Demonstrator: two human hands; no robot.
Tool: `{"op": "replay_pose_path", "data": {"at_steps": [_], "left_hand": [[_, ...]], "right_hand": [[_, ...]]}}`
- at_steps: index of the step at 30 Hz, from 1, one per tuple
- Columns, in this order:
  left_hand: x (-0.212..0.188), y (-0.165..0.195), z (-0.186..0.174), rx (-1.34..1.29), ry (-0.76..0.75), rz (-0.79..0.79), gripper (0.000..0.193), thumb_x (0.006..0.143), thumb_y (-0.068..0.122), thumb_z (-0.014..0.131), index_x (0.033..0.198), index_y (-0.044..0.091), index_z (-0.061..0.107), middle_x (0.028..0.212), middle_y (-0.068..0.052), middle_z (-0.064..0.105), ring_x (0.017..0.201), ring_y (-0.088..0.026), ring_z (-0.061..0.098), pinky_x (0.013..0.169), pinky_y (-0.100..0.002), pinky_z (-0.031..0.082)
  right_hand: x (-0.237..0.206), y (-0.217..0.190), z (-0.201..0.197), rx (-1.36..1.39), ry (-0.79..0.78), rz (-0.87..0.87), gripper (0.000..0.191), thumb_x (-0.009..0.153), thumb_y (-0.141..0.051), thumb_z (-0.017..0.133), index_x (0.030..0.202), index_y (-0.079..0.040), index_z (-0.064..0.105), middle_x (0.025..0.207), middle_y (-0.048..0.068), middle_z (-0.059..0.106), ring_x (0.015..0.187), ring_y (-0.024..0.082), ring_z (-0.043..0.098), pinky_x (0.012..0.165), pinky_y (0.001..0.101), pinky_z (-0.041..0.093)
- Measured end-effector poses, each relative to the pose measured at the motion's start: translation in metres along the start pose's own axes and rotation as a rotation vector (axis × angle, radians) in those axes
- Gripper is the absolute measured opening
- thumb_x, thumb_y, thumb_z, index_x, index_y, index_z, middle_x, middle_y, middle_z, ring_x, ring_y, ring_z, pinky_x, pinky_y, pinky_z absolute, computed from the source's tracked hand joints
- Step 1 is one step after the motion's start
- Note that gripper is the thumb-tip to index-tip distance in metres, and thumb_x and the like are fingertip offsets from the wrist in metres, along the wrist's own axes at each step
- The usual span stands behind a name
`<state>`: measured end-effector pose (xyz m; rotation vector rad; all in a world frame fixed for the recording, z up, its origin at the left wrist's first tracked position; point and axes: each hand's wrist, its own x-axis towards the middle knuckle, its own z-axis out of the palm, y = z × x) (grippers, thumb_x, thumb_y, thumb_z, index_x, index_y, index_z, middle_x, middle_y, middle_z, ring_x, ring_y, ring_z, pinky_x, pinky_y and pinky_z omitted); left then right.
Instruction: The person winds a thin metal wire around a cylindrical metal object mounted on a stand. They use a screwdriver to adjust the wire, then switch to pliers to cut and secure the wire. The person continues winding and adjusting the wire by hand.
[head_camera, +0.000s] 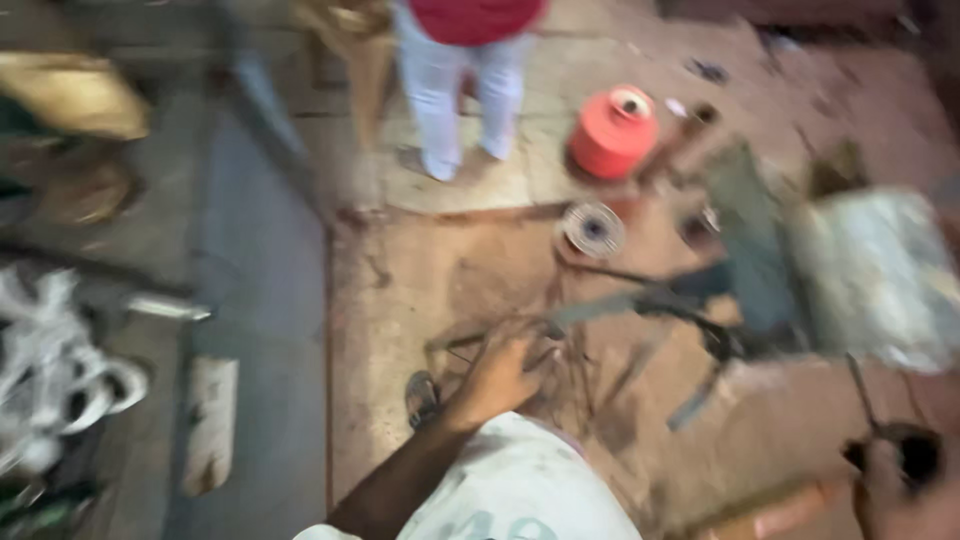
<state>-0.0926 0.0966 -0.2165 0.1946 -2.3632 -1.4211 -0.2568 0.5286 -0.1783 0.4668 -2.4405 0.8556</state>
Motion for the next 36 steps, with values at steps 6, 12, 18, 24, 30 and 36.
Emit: {"op": "replay_pose_path", "data": {"at_steps": [6, 12, 18, 24, 30, 36], "left_hand": [[0.004, 0.042, 0.06, -0.685, -0.455, -0.152, 0.031, 0.096, 0.016, 0.075, 0.123, 0.004, 0.068, 0.118, -0.01, 0.074, 0.111, -0.026, 0.072, 0.1, -0.038, 0.058], [-0.009, 0.089, 0.116, -1.277, -0.47, -0.524, 0.05, 0.081, 0.012, 0.074, 0.127, 0.016, 0.055, 0.116, -0.001, 0.066, 0.112, -0.018, 0.065, 0.098, -0.035, 0.053], [-0.014, 0.062, 0.142, -1.733, -0.129, -0.898, 0.022, 0.105, 0.032, 0.058, 0.103, 0.01, 0.062, 0.087, -0.002, 0.061, 0.088, -0.018, 0.058, 0.08, -0.033, 0.048], [-0.024, 0.035, 0.14, -1.791, -0.169, -0.774, 0.027, 0.106, 0.034, 0.054, 0.093, 0.011, 0.058, 0.071, 0.003, 0.045, 0.069, -0.014, 0.046, 0.07, -0.031, 0.04], [-0.013, 0.037, 0.136, -1.735, -0.087, -0.816, 0.026, 0.105, 0.036, 0.054, 0.092, 0.014, 0.055, 0.071, 0.003, 0.046, 0.071, -0.015, 0.048, 0.071, -0.033, 0.042], [-0.006, 0.036, 0.141, -1.721, -0.1, -0.816, 0.025, 0.105, 0.035, 0.054, 0.094, 0.013, 0.057, 0.07, 0.003, 0.046, 0.069, -0.014, 0.047, 0.072, -0.033, 0.042]], "right_hand": [[-0.088, -0.045, -0.063, 0.333, -0.203, 0.384, 0.011, 0.099, -0.003, 0.057, 0.102, 0.001, 0.067, 0.084, 0.001, 0.065, 0.078, 0.01, 0.06, 0.077, 0.0273, 0.051], [-0.071, -0.137, -0.002, 0.512, -0.505, 0.323, 0.022, 0.082, -0.006, 0.075, 0.102, -0.001, 0.069, 0.088, 0.008, 0.068, 0.074, 0.017, 0.067, 0.062, 0.0313, 0.054], [-0.028, -0.169, 0.003, 0.388, -0.436, -0.074, 0.024, 0.089, -0.009, 0.078, 0.109, -0.001, 0.07, 0.095, 0.014, 0.071, 0.08, 0.024, 0.069, 0.068, 0.0362, 0.056], [0.039, -0.127, 0.027, 0.318, -0.107, 0.089, 0.015, 0.095, 0.001, 0.068, 0.11, 0.003, 0.066, 0.098, 0.014, 0.072, 0.076, 0.021, 0.073, 0.061, 0.0305, 0.057], [0.061, -0.111, 0.037, 0.232, -0.101, 0.037, 0.017, 0.095, -0.001, 0.073, 0.11, 0.005, 0.069, 0.095, 0.016, 0.074, 0.08, 0.023, 0.076, 0.068, 0.0331, 0.06], [0.071, -0.106, 0.032, 0.157, -0.196, 0.091, 0.012, 0.092, -0.005, 0.077, 0.102, 0.003, 0.076, 0.087, 0.015, 0.076, 0.075, 0.023, 0.077, 0.069, 0.0332, 0.058]]}}
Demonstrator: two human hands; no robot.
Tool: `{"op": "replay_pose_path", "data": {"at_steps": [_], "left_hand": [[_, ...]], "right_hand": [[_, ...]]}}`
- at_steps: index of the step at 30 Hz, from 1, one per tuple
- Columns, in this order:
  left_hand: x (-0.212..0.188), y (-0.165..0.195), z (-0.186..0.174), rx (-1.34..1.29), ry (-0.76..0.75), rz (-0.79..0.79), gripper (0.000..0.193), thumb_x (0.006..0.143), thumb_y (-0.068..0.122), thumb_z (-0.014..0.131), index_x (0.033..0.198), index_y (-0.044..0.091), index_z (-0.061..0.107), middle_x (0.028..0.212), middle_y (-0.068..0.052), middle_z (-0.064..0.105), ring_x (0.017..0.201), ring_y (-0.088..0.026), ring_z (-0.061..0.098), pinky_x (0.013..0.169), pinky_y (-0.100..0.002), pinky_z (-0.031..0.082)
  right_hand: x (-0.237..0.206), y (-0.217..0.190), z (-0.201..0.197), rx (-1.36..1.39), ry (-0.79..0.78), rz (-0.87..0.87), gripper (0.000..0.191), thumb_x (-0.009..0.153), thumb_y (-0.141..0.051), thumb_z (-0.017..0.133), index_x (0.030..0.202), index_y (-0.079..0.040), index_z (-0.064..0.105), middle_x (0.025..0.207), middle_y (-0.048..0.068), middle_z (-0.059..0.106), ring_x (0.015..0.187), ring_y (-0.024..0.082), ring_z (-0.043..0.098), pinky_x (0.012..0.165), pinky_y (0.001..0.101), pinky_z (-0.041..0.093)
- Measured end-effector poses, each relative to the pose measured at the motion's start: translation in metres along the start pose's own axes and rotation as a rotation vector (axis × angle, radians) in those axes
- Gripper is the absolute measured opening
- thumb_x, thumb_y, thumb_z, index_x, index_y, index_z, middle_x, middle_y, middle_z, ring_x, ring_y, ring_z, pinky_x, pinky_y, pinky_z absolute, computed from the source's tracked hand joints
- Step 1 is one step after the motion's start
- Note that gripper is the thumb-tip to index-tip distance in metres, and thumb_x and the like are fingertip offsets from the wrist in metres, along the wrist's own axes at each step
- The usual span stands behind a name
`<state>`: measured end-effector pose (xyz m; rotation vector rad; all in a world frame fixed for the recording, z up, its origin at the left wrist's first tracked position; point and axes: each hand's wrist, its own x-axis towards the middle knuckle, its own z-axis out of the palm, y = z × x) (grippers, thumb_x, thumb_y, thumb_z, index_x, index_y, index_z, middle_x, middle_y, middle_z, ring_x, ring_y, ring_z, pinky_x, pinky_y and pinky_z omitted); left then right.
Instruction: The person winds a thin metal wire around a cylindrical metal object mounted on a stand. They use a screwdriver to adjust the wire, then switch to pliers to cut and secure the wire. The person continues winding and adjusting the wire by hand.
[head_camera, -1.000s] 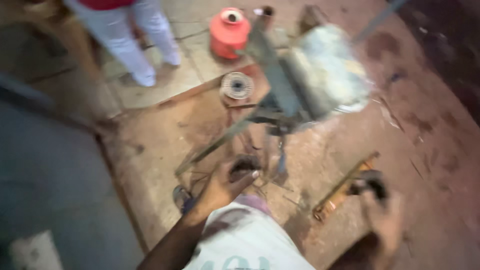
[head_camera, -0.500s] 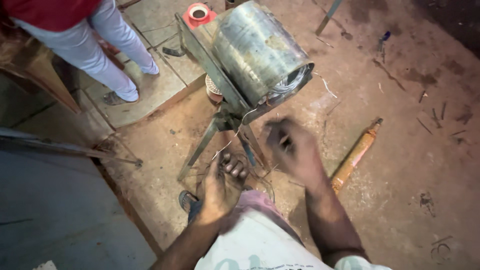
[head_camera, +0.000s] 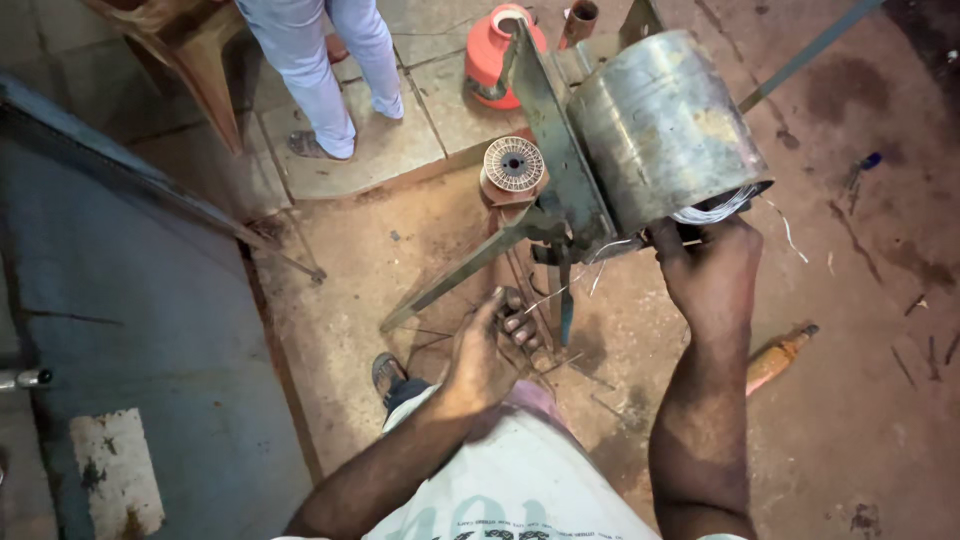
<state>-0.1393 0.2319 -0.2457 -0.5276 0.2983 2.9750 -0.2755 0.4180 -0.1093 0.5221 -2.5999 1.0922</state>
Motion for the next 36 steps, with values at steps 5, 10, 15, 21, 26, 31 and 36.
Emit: {"op": "replay_pose_path", "data": {"at_steps": [5, 10, 15, 21, 26, 31, 36], "left_hand": [[0.005, 0.002, 0.001, -0.041, -0.033, -0.006, 0.025, 0.106, 0.033, 0.053, 0.092, 0.013, 0.057, 0.069, 0.002, 0.046, 0.066, -0.015, 0.046, 0.069, -0.033, 0.041], [0.007, 0.002, -0.005, -0.009, -0.054, 0.017, 0.025, 0.105, 0.032, 0.054, 0.091, 0.012, 0.057, 0.068, 0.002, 0.046, 0.066, -0.015, 0.047, 0.069, -0.034, 0.043], [0.013, 0.002, -0.017, 0.005, 0.03, -0.007, 0.025, 0.104, 0.033, 0.058, 0.092, 0.011, 0.06, 0.068, 0.003, 0.049, 0.066, -0.013, 0.049, 0.068, -0.031, 0.044], [0.026, -0.006, -0.008, -0.104, 0.144, 0.014, 0.012, 0.103, 0.025, 0.063, 0.102, 0.014, 0.066, 0.078, 0.004, 0.057, 0.067, -0.008, 0.052, 0.063, -0.025, 0.043], [0.024, -0.002, -0.004, 0.0, -0.061, 0.139, 0.013, 0.106, 0.024, 0.061, 0.101, 0.012, 0.057, 0.074, 0.004, 0.044, 0.061, -0.009, 0.043, 0.057, -0.026, 0.041], [0.023, -0.003, -0.007, 0.049, -0.188, 0.191, 0.008, 0.108, 0.017, 0.061, 0.104, 0.013, 0.056, 0.079, 0.005, 0.046, 0.062, -0.006, 0.04, 0.055, -0.023, 0.035], [0.023, -0.014, 0.0, 0.061, -0.18, 0.2, 0.008, 0.107, 0.016, 0.064, 0.111, 0.014, 0.057, 0.085, 0.001, 0.054, 0.072, -0.011, 0.051, 0.062, -0.028, 0.043]], "right_hand": [[0.004, -0.001, -0.003, -0.041, -0.048, -0.035, 0.01, 0.09, -0.004, 0.078, 0.1, -0.001, 0.078, 0.088, 0.013, 0.077, 0.078, 0.021, 0.077, 0.071, 0.0332, 0.058], [0.006, 0.009, 0.003, 0.154, -0.061, 0.045, 0.017, 0.086, -0.001, 0.074, 0.103, -0.001, 0.075, 0.089, 0.01, 0.078, 0.079, 0.017, 0.077, 0.073, 0.0316, 0.06], [0.004, 0.035, 0.017, 0.065, 0.02, 0.056, 0.021, 0.083, -0.007, 0.081, 0.101, 0.001, 0.074, 0.087, 0.011, 0.076, 0.077, 0.017, 0.074, 0.071, 0.0331, 0.058], [-0.017, 0.071, 0.0, -0.105, 0.08, 0.004, 0.034, 0.088, -0.023, 0.086, 0.105, 0.003, 0.072, 0.094, 0.015, 0.074, 0.087, 0.024, 0.068, 0.084, 0.0382, 0.055], [-0.02, 0.081, 0.012, -0.036, 0.077, -0.029, 0.027, 0.085, -0.016, 0.083, 0.101, 0.003, 0.072, 0.091, 0.013, 0.072, 0.082, 0.022, 0.066, 0.078, 0.0355, 0.053], [-0.037, 0.087, 0.025, 0.021, 0.048, -0.027, 0.021, 0.083, -0.01, 0.081, 0.097, 0.002, 0.071, 0.089, 0.011, 0.07, 0.078, 0.02, 0.064, 0.073, 0.0328, 0.05], [-0.075, 0.085, 0.017, 0.153, -0.047, -0.039, 0.015, 0.08, -0.003, 0.078, 0.093, 0.002, 0.071, 0.086, 0.01, 0.068, 0.073, 0.018, 0.062, 0.067, 0.03, 0.048]]}}
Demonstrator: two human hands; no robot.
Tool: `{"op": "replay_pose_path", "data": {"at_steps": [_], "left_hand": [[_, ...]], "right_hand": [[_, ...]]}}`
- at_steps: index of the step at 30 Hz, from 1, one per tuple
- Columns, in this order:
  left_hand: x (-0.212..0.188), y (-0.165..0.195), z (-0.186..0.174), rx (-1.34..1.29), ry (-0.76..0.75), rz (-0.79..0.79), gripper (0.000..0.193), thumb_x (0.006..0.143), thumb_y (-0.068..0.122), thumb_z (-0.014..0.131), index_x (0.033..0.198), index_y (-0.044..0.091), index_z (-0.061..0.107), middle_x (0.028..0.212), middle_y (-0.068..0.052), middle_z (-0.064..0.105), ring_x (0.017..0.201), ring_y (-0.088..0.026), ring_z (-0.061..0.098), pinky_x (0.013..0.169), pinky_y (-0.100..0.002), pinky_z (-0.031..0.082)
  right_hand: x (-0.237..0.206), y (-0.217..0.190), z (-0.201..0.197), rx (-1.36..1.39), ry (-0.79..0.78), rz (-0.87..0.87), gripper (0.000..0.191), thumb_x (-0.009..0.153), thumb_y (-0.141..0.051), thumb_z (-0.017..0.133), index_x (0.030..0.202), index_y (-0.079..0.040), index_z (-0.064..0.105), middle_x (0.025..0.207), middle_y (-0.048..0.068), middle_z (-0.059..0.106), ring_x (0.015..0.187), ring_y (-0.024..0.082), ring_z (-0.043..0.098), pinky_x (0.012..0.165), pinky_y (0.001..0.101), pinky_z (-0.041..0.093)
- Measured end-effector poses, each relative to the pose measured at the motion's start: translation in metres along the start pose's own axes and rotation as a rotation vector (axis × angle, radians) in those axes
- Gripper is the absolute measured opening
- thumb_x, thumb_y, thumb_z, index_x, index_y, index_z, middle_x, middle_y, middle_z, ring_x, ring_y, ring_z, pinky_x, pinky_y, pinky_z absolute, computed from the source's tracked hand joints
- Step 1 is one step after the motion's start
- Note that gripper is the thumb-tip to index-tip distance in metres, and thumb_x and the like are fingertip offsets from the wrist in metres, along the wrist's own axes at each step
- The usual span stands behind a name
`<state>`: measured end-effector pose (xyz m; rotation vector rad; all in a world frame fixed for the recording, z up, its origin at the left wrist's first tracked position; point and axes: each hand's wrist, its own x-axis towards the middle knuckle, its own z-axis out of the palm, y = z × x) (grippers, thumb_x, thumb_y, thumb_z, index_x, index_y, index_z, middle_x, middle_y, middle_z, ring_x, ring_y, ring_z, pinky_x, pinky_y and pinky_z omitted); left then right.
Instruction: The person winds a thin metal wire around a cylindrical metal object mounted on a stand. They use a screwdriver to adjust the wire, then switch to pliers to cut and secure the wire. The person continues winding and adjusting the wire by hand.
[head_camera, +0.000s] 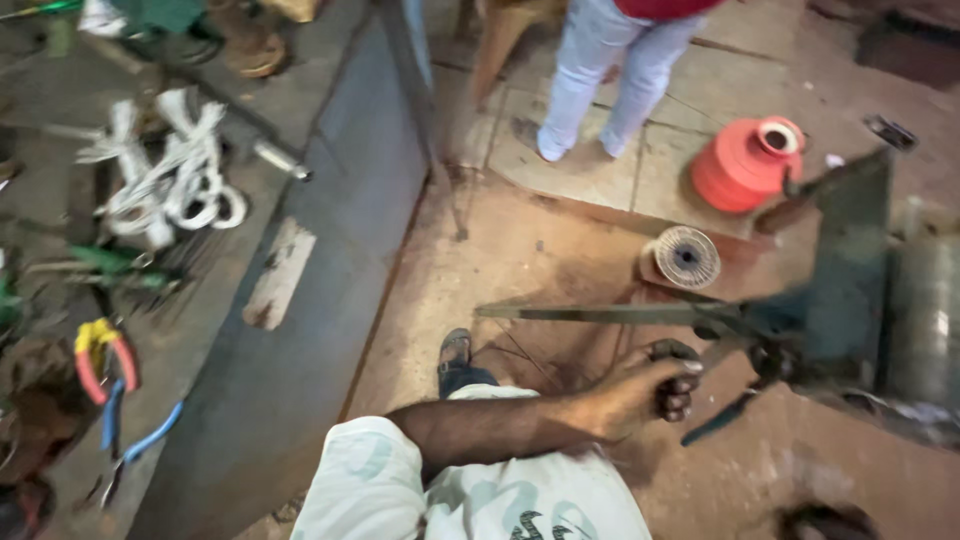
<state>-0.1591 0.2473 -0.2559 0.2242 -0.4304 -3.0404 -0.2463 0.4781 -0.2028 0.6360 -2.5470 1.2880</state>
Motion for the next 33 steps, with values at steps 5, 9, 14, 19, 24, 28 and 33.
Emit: {"op": "replay_pose_path", "data": {"at_steps": [5, 9, 14, 19, 24, 28, 33], "left_hand": [[-0.03, -0.003, 0.006, 0.175, -0.17, 0.034, 0.034, 0.097, 0.019, 0.064, 0.13, 0.013, 0.058, 0.123, -0.008, 0.063, 0.113, -0.02, 0.061, 0.098, -0.037, 0.052], [-0.041, 0.001, 0.004, 0.51, 0.018, 0.131, 0.029, 0.102, 0.021, 0.058, 0.125, 0.004, 0.059, 0.12, -0.012, 0.061, 0.107, -0.025, 0.062, 0.091, -0.041, 0.053], [-0.03, 0.014, -0.004, -0.137, 0.097, -0.147, 0.02, 0.108, 0.029, 0.054, 0.104, 0.01, 0.059, 0.088, -0.002, 0.054, 0.08, -0.018, 0.051, 0.078, -0.034, 0.044], [-0.036, 0.019, -0.006, -0.114, 0.066, -0.148, 0.016, 0.106, 0.027, 0.052, 0.097, 0.014, 0.055, 0.085, -0.001, 0.051, 0.08, -0.017, 0.049, 0.078, -0.034, 0.042], [-0.037, 0.025, -0.004, -0.073, 0.073, -0.147, 0.016, 0.106, 0.026, 0.052, 0.097, 0.013, 0.055, 0.083, 0.0, 0.049, 0.078, -0.016, 0.047, 0.078, -0.033, 0.041], [-0.037, 0.029, -0.007, -0.095, 0.037, -0.151, 0.018, 0.108, 0.026, 0.051, 0.097, 0.012, 0.055, 0.083, 0.0, 0.049, 0.079, -0.016, 0.048, 0.077, -0.032, 0.041], [-0.038, 0.034, -0.025, -0.025, 0.167, -0.11, 0.01, 0.103, 0.023, 0.054, 0.102, 0.014, 0.059, 0.085, -0.001, 0.054, 0.077, -0.016, 0.051, 0.076, -0.032, 0.045]], "right_hand": [[-0.045, -0.048, 0.032, 0.173, -0.161, -0.085, 0.013, 0.077, 0.004, 0.075, 0.089, 0.002, 0.07, 0.084, 0.008, 0.067, 0.068, 0.015, 0.06, 0.062, 0.0273, 0.046], [-0.047, -0.091, 0.053, 0.227, -0.275, -0.068, 0.021, 0.079, -0.003, 0.083, 0.097, 0.0, 0.073, 0.089, 0.011, 0.07, 0.07, 0.017, 0.068, 0.055, 0.0272, 0.053], [-0.006, -0.104, 0.02, 0.142, 0.052, -0.182, 0.012, 0.089, -0.002, 0.082, 0.096, -0.006, 0.072, 0.089, 0.006, 0.072, 0.069, 0.012, 0.063, 0.06, 0.0263, 0.047], [0.034, -0.097, 0.003, -0.022, 0.19, 0.034, 0.02, 0.092, -0.004, 0.079, 0.111, 0.0, 0.076, 0.076, 0.009, 0.06, 0.062, 0.014, 0.054, 0.056, 0.03, 0.043], [0.055, -0.091, 0.004, -0.04, 0.177, -0.118, 0.012, 0.097, -0.005, 0.075, 0.108, -0.001, 0.073, 0.087, 0.01, 0.068, 0.07, 0.015, 0.061, 0.064, 0.0306, 0.048], [0.067, -0.08, 0.006, -0.023, 0.104, -0.032, 0.008, 0.093, -0.005, 0.077, 0.098, 0.0, 0.073, 0.077, 0.01, 0.067, 0.063, 0.016, 0.06, 0.06, 0.0321, 0.048], [0.082, -0.064, 0.009, 0.082, 0.021, 0.017, 0.013, 0.089, -0.005, 0.074, 0.101, -0.002, 0.072, 0.084, 0.007, 0.074, 0.073, 0.014, 0.071, 0.065, 0.0318, 0.056]]}}
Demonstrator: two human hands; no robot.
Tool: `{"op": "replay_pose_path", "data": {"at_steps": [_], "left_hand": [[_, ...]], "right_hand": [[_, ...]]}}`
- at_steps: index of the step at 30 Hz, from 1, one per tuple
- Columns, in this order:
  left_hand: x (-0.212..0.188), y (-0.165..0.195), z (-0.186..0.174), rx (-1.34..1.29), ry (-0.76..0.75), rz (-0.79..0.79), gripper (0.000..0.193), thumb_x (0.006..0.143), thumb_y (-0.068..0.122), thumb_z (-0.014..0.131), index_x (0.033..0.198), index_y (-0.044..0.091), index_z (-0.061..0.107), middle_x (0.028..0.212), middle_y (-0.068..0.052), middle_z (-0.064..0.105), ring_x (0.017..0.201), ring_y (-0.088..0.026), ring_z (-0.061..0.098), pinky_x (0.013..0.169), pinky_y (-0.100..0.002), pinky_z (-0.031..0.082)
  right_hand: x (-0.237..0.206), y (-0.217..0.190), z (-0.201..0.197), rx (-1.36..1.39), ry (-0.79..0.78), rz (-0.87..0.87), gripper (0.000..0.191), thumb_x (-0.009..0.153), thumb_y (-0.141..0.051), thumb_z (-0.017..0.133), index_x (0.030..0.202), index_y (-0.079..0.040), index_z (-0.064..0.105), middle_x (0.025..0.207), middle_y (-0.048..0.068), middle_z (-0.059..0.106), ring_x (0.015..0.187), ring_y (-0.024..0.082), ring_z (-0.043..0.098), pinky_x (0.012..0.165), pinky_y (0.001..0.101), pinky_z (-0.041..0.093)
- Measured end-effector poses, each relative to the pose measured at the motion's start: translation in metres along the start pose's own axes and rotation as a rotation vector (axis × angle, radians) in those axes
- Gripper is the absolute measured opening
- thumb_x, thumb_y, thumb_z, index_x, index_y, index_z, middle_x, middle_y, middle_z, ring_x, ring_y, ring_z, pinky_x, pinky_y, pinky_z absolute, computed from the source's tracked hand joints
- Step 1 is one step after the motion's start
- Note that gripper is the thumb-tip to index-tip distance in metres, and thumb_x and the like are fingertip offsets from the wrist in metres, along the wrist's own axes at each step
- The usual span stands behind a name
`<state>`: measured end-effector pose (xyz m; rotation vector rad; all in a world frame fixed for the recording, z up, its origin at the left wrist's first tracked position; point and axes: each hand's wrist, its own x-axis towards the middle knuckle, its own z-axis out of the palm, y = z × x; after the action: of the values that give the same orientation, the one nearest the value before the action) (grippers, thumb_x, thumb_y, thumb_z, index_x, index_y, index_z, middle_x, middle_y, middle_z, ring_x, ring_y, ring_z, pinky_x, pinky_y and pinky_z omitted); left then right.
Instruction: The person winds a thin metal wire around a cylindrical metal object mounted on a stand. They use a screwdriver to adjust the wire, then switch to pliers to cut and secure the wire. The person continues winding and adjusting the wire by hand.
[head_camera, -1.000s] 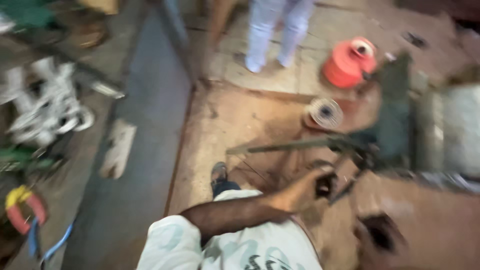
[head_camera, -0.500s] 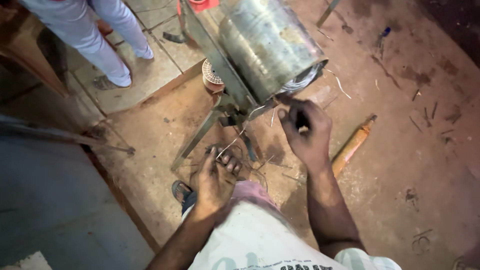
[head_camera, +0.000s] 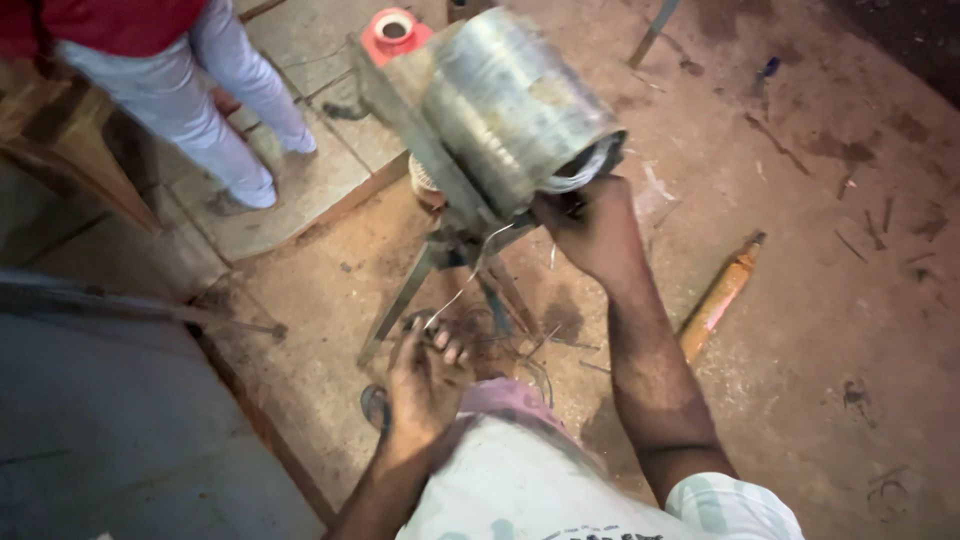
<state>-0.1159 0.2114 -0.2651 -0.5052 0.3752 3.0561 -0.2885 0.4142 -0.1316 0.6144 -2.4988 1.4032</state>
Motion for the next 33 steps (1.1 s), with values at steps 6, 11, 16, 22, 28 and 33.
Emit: {"op": "replay_pose_path", "data": {"at_steps": [6, 11, 16, 22, 28, 33], "left_hand": [[0.011, 0.015, -0.037, -0.02, -0.02, -0.011, 0.019, 0.107, 0.027, 0.057, 0.104, 0.009, 0.061, 0.09, -0.002, 0.055, 0.08, -0.017, 0.051, 0.077, -0.035, 0.043], [0.036, 0.024, -0.069, -0.119, -0.229, -0.131, 0.024, 0.117, 0.03, 0.05, 0.114, 0.01, 0.061, 0.093, -0.003, 0.054, 0.081, -0.019, 0.049, 0.081, -0.038, 0.04], [0.052, 0.027, -0.095, -0.021, -0.173, -0.12, 0.025, 0.12, 0.032, 0.048, 0.115, 0.012, 0.062, 0.09, -0.001, 0.053, 0.08, -0.017, 0.049, 0.078, -0.036, 0.04], [0.076, 0.038, -0.127, -0.076, -0.242, -0.184, 0.032, 0.122, 0.032, 0.046, 0.102, 0.012, 0.06, 0.086, -0.001, 0.055, 0.078, -0.017, 0.053, 0.081, -0.039, 0.044], [0.106, 0.045, -0.17, -0.121, -0.26, -0.19, 0.04, 0.127, 0.036, 0.043, 0.103, 0.01, 0.063, 0.087, -0.001, 0.056, 0.074, -0.019, 0.053, 0.074, -0.038, 0.044], [0.126, 0.048, -0.179, -0.059, -0.275, -0.212, 0.043, 0.126, 0.04, 0.04, 0.105, 0.011, 0.064, 0.081, -0.001, 0.057, 0.076, -0.017, 0.053, 0.073, -0.039, 0.043]], "right_hand": [[-0.005, -0.007, 0.013, -0.001, 0.033, 0.01, 0.03, 0.08, -0.006, 0.072, 0.11, -0.004, 0.069, 0.099, 0.012, 0.073, 0.091, 0.021, 0.072, 0.079, 0.0367, 0.058], [-0.003, -0.011, 0.018, -0.195, -0.027, -0.014, 0.033, 0.087, -0.029, 0.073, 0.116, -0.012, 0.07, 0.11, 0.015, 0.074, 0.104, 0.034, 0.071, 0.091, 0.0444, 0.057], [0.005, -0.003, 0.027, -0.227, 0.034, -0.083, 0.043, 0.081, -0.036, 0.077, 0.116, -0.012, 0.069, 0.112, 0.017, 0.072, 0.105, 0.037, 0.07, 0.092, 0.0464, 0.056], [0.009, 0.005, 0.042, -0.209, -0.053, 0.058, 0.055, 0.075, -0.048, 0.078, 0.118, -0.014, 0.072, 0.111, 0.014, 0.073, 0.104, 0.035, 0.07, 0.087, 0.0468, 0.057], [0.008, 0.002, 0.046, -0.225, 0.027, -0.044, 0.06, 0.077, -0.048, 0.078, 0.122, -0.01, 0.069, 0.116, 0.018, 0.069, 0.103, 0.036, 0.069, 0.082, 0.0458, 0.058], [-0.009, -0.002, 0.036, -0.195, -0.05, 0.033, 0.045, 0.076, -0.043, 0.076, 0.108, -0.012, 0.072, 0.106, 0.008, 0.074, 0.099, 0.029, 0.073, 0.079, 0.0436, 0.059]]}}
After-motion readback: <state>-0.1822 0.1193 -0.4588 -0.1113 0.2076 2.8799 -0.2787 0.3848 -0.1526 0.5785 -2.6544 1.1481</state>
